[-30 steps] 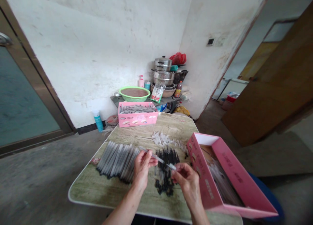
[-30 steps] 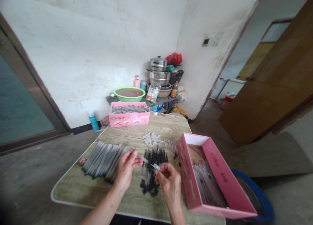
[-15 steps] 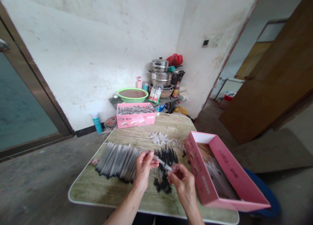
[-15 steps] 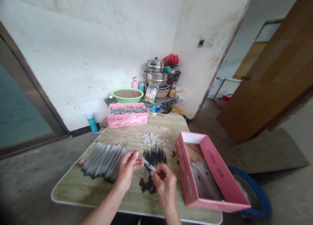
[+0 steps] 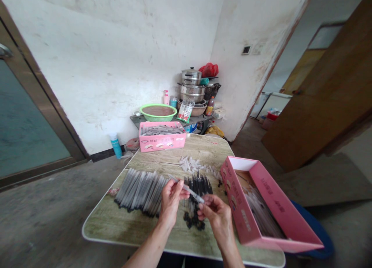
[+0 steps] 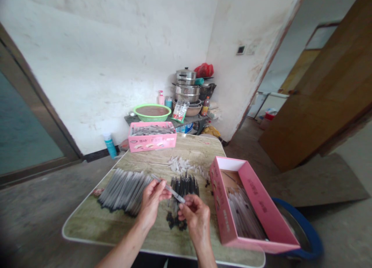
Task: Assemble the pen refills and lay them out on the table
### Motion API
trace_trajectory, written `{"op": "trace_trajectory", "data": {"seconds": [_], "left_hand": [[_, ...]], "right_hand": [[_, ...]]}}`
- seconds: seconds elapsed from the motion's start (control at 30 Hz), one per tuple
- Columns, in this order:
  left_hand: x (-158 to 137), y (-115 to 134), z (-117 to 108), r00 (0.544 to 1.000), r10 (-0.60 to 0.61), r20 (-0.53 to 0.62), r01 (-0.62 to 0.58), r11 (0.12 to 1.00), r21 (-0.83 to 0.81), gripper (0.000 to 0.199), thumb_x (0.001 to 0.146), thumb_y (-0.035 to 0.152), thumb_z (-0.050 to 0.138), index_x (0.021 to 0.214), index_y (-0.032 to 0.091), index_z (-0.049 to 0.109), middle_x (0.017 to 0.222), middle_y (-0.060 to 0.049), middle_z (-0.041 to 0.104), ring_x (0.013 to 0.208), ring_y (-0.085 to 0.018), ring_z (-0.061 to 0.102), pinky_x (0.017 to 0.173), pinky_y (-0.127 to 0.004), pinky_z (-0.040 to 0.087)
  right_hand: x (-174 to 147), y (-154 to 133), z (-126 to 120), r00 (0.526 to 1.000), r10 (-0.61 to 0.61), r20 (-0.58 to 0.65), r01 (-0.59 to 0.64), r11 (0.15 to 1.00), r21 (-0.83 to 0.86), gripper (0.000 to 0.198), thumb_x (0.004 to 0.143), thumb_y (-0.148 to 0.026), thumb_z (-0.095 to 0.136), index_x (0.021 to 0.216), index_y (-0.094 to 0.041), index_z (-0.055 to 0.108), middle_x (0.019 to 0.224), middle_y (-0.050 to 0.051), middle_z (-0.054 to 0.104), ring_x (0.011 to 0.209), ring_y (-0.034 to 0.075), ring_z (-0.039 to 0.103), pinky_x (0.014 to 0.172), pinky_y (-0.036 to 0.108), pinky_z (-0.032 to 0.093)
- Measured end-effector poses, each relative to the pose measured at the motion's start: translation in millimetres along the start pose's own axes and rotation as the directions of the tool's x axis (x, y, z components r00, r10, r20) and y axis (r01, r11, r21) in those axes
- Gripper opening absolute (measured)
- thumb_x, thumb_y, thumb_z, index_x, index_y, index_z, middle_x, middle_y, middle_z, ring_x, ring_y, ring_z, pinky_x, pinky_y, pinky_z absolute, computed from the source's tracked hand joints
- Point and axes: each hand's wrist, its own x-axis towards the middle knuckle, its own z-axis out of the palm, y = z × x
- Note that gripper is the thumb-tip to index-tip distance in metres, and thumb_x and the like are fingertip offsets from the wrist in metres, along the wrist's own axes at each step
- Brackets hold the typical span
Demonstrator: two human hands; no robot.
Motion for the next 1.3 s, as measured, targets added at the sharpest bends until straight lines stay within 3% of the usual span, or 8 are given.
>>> {"op": "trace_trajectory", "data": {"seconds": [0.37,0.67,0.93,1.1,1.3], "left_hand": [[-4,1,4,0.999,0.024,0.023,-0.024,0.999,0.037,0.03,0.079,0.04,0.064,0.087,0.012,0.059,0.074,-0.007,0.068,0.059,-0.014,0.064,0.058,-0.026,0.055],[-7,2,7,0.998,0.048,0.047,-0.05,0.998,0.046,0.032,0.079,0.041,0.063,0.092,0.012,0.059,0.078,-0.008,0.069,0.062,-0.014,0.064,0.061,-0.027,0.056],[-3,6,8,0.999,0.045,0.022,-0.046,0.997,0.066,0.035,0.075,0.045,0.065,0.087,0.013,0.059,0.071,-0.005,0.068,0.058,-0.014,0.063,0.055,-0.025,0.055],[-4,0,10,1.0,0.009,0.003,-0.009,0.999,0.052,0.035,0.075,0.045,0.065,0.089,0.013,0.059,0.072,-0.005,0.067,0.059,-0.014,0.063,0.055,-0.025,0.055],[-2,-4,11,0.999,-0.039,-0.019,0.04,0.999,0.009,0.034,0.075,0.043,0.066,0.087,0.012,0.059,0.07,-0.005,0.067,0.057,-0.013,0.062,0.054,-0.024,0.055]], "right_hand": [[-5,-2,2,1.0,-0.011,0.028,0.012,0.999,-0.038,0.032,0.074,-0.042,0.069,0.075,-0.01,0.067,0.055,0.003,0.064,0.043,0.015,0.06,0.042,0.024,0.05],[-3,5,1,0.996,0.089,0.026,-0.093,0.972,0.214,0.03,0.07,-0.039,0.075,0.064,-0.013,0.061,0.053,0.001,0.062,0.038,0.012,0.056,0.036,0.022,0.048],[-7,4,7,0.99,0.132,0.042,-0.139,0.953,0.271,0.029,0.071,-0.037,0.075,0.065,-0.012,0.061,0.054,0.002,0.063,0.038,0.011,0.056,0.036,0.021,0.048],[-13,5,9,0.983,0.183,-0.021,-0.167,0.933,0.319,0.03,0.067,-0.037,0.077,0.066,-0.013,0.06,0.054,0.002,0.063,0.039,0.012,0.057,0.037,0.023,0.05],[-12,12,4,0.995,0.066,-0.071,-0.055,0.987,0.15,0.027,0.069,-0.037,0.075,0.071,-0.014,0.061,0.055,0.001,0.064,0.041,0.015,0.059,0.039,0.025,0.05]]}}
